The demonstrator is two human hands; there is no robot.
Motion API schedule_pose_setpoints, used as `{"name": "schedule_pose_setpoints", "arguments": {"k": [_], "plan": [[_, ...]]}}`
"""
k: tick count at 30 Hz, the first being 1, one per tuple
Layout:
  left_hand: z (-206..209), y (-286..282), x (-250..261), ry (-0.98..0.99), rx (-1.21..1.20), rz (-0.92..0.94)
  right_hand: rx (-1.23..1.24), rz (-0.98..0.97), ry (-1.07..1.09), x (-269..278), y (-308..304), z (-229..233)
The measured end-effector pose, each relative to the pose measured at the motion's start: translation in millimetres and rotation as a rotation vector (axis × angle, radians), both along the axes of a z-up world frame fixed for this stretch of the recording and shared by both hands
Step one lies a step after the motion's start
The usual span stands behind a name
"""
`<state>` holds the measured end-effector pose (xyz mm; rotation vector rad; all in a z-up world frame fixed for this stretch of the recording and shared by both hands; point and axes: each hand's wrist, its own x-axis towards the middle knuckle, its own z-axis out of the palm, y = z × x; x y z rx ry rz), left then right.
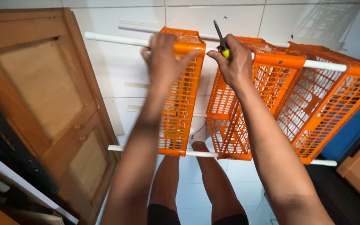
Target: The person assembles a shelving unit by attaching orange plastic baskets to white PVC pipes using a screwdriver. They secure each basket to the frame, adjust alignment, and reposition the unit during the process.
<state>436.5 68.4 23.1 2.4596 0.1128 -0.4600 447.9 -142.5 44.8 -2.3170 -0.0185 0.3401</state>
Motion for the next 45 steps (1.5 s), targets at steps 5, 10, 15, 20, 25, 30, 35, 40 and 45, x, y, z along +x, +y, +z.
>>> {"name": "schedule_pose_setpoints", "arguments": {"k": [5, 10, 15, 20, 25, 30, 35, 40, 45], "plan": [[-11.6, 47.0, -5.3, -0.040, 0.016, -0.227, 0.003, -0.029, 0.110, 3.1, 2.9, -1.7], [-14.6, 115.3, 28.4, 0.093, 0.158, -0.333, -0.004, 0.000, 0.212, 11.7, -4.8, 0.4], [-27.6, 130.7, 71.0, 0.344, 0.266, -0.563, 0.041, -0.045, 0.357, 13.7, -7.5, 2.9], [-31.9, 114.3, 84.9, 0.546, 0.386, -0.609, 0.091, -0.075, 0.365, 16.3, -7.5, 2.8], [-41.5, 121.5, 77.7, 0.390, 0.321, -0.621, 0.071, -0.035, 0.273, 12.4, -10.6, -3.2], [-52.2, 122.9, 58.3, 0.108, 0.369, -0.546, 0.079, -0.018, 0.188, 12.3, -7.0, 1.1], [-66.2, 125.3, 46.2, -0.168, 0.366, -0.504, 0.062, -0.056, 0.219, 8.9, -4.0, 6.1], [-69.3, 124.2, 40.6, -0.298, 0.372, -0.480, 0.053, -0.082, 0.266, 10.9, -1.6, 7.5], [-51.3, 126.3, 51.7, -0.034, 0.356, -0.576, 0.058, -0.059, 0.235, 15.1, 4.2, 11.3]]}}
